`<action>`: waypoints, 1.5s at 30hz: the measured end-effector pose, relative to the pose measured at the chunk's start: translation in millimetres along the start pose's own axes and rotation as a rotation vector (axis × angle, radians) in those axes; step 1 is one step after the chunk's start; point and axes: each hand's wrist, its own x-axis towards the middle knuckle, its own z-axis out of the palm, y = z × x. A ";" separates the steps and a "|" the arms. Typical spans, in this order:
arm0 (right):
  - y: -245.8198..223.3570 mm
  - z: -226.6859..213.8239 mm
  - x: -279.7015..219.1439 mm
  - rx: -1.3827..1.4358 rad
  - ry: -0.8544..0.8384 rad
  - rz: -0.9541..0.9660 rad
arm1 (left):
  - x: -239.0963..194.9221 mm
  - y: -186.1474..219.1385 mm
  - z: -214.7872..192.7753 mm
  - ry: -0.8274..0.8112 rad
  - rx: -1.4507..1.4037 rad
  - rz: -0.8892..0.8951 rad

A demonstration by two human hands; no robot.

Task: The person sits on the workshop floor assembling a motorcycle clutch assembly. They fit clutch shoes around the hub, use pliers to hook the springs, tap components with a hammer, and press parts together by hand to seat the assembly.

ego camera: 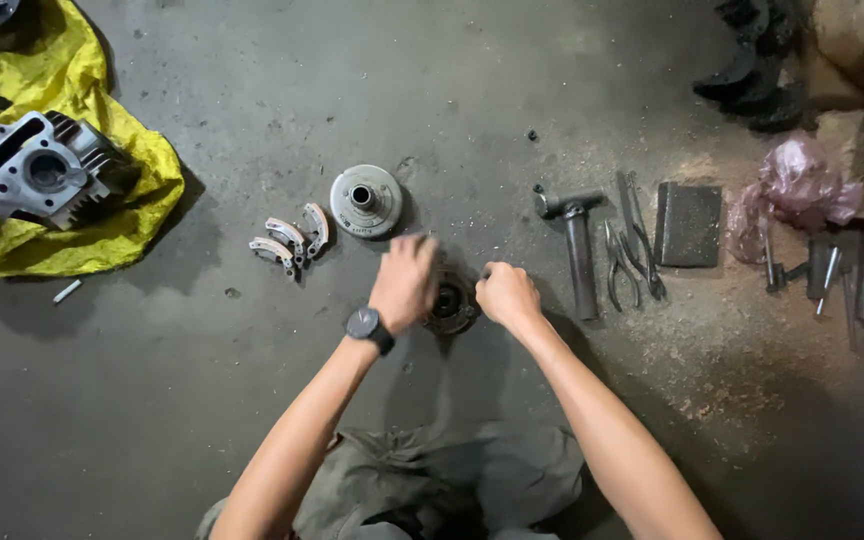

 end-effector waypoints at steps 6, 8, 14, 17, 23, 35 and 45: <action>1.0 3.6 -2.7 -0.002 0.069 -0.027 | -12.7 52.9 -19.2 -0.402 0.303 0.161; 3.5 5.2 -6.7 0.000 0.074 -0.038 | -21.5 59.6 -12.0 -0.310 0.183 -0.138; 17.8 10.0 -25.2 0.019 0.159 -0.188 | -49.4 49.2 -10.3 -0.193 0.213 -0.222; 26.9 3.1 -32.2 -0.005 0.220 -0.298 | -51.2 43.4 -9.2 -0.172 0.233 -0.157; 30.8 11.7 -38.8 -0.144 0.481 -0.886 | -55.8 40.2 -4.9 -0.143 0.234 -0.145; 14.9 26.8 -28.3 -0.200 0.502 -0.948 | -56.2 33.5 -3.1 -0.131 0.225 -0.116; 25.1 13.2 8.3 -0.641 0.277 -1.091 | -60.0 47.3 0.6 -0.092 0.103 -0.210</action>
